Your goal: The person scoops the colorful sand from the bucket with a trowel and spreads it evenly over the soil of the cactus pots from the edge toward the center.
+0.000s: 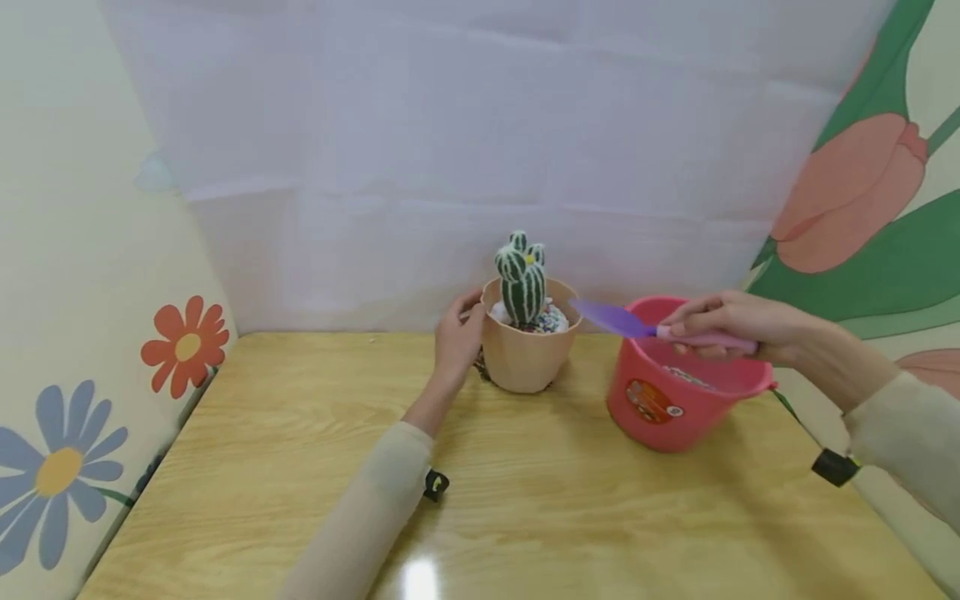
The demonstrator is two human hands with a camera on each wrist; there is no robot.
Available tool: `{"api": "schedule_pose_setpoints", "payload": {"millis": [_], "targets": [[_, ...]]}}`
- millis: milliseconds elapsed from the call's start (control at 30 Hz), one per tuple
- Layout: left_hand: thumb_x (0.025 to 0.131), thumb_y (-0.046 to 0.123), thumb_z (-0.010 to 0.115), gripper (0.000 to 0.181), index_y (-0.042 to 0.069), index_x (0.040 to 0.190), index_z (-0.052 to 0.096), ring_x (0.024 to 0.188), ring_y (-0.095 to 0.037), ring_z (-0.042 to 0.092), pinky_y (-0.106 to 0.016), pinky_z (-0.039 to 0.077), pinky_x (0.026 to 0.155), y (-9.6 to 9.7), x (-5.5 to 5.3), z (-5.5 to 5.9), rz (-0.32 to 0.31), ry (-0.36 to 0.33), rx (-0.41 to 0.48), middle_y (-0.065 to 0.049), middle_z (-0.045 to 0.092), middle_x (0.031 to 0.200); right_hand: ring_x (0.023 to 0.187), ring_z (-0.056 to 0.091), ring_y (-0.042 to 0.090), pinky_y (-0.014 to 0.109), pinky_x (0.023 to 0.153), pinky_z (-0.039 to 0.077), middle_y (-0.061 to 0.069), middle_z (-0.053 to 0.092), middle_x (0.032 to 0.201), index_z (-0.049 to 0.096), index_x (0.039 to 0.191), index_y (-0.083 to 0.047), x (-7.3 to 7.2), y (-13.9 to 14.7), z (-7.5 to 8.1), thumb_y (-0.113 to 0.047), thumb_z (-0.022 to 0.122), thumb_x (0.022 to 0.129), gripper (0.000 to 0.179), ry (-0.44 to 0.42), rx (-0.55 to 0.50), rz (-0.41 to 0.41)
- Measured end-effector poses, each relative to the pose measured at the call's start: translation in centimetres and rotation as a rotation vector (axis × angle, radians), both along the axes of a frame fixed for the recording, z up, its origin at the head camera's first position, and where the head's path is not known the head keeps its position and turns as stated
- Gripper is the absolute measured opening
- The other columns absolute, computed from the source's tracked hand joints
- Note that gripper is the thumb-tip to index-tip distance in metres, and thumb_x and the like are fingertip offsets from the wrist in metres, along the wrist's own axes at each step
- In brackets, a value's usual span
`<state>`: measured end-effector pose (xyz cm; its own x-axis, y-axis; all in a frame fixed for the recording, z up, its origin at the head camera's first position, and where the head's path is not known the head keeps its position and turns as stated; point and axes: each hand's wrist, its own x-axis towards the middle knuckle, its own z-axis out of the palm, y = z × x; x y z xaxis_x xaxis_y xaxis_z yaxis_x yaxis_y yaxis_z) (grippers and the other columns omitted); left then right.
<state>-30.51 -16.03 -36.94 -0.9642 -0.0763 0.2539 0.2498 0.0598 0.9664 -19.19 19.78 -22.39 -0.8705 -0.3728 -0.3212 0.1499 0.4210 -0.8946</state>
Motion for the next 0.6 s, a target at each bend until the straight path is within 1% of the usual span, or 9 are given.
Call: {"api": "schedule_pose_setpoints", "payload": {"millis": [100,167,233,333,467,600], "targets": [[0.102,0.026,0.054,0.036,0.012,0.134,0.065,0.118,-0.026,0.06,-0.041,0.052,0.097,0.0,0.1,0.2,0.016,0.002,-0.014,-0.005,0.063,0.13,0.053,0.045,0.01,0.024,0.047,0.033,0.011,0.066,0.085,0.058,0.133,0.007,1.1,1.1,0.3,-0.028,0.066,0.102,0.047,0.068,0.081,-0.061],[0.101,0.025,0.054,0.036,0.01,0.132,0.065,0.117,-0.026,0.06,-0.041,0.052,0.095,-0.1,0.3,0.4,0.025,-0.005,-0.021,-0.006,0.063,0.129,0.051,0.043,0.01,0.024,0.047,0.033,0.01,0.065,0.08,0.056,0.137,0.007,1.7,1.8,0.2,-0.03,0.066,0.101,0.053,0.095,0.109,-0.096],[0.101,0.024,0.054,0.035,0.009,0.131,0.065,0.114,-0.026,0.061,-0.041,0.054,0.091,-0.1,0.6,0.7,0.029,-0.011,-0.018,-0.007,0.062,0.127,0.05,0.04,0.011,0.025,0.046,0.033,0.009,0.062,0.075,0.054,0.14,0.006,2.3,2.6,0.1,-0.031,0.067,0.101,0.055,0.109,0.121,-0.129],[0.102,0.026,0.055,0.034,0.008,0.128,0.066,0.11,-0.025,0.061,-0.042,0.055,0.086,-0.2,1.0,1.3,0.035,-0.008,-0.01,-0.007,0.063,0.124,0.051,0.04,0.011,0.024,0.046,0.034,0.009,0.061,0.074,0.055,0.14,0.006,2.9,3.9,-0.1,-0.031,0.067,0.101,0.055,0.135,0.129,-0.174],[0.103,0.025,0.055,0.033,0.007,0.128,0.066,0.108,-0.024,0.061,-0.042,0.054,0.085,0.0,1.7,2.0,0.032,0.034,-0.027,-0.008,0.063,0.124,0.054,0.04,0.013,0.026,0.048,0.035,0.008,0.054,0.069,0.056,0.139,0.005,3.5,5.7,-0.7,-0.032,0.068,0.1,0.056,0.177,0.197,-0.21],[0.102,0.019,0.056,0.029,0.004,0.125,0.067,0.104,-0.025,0.062,-0.042,0.054,0.085,0.7,2.8,2.6,0.024,0.099,-0.062,-0.01,0.065,0.121,0.054,0.041,0.014,0.027,0.048,0.036,0.01,0.057,0.069,0.057,0.138,0.004,4.0,7.1,-1.4,-0.038,0.07,0.098,0.06,0.195,0.287,-0.231]]}}
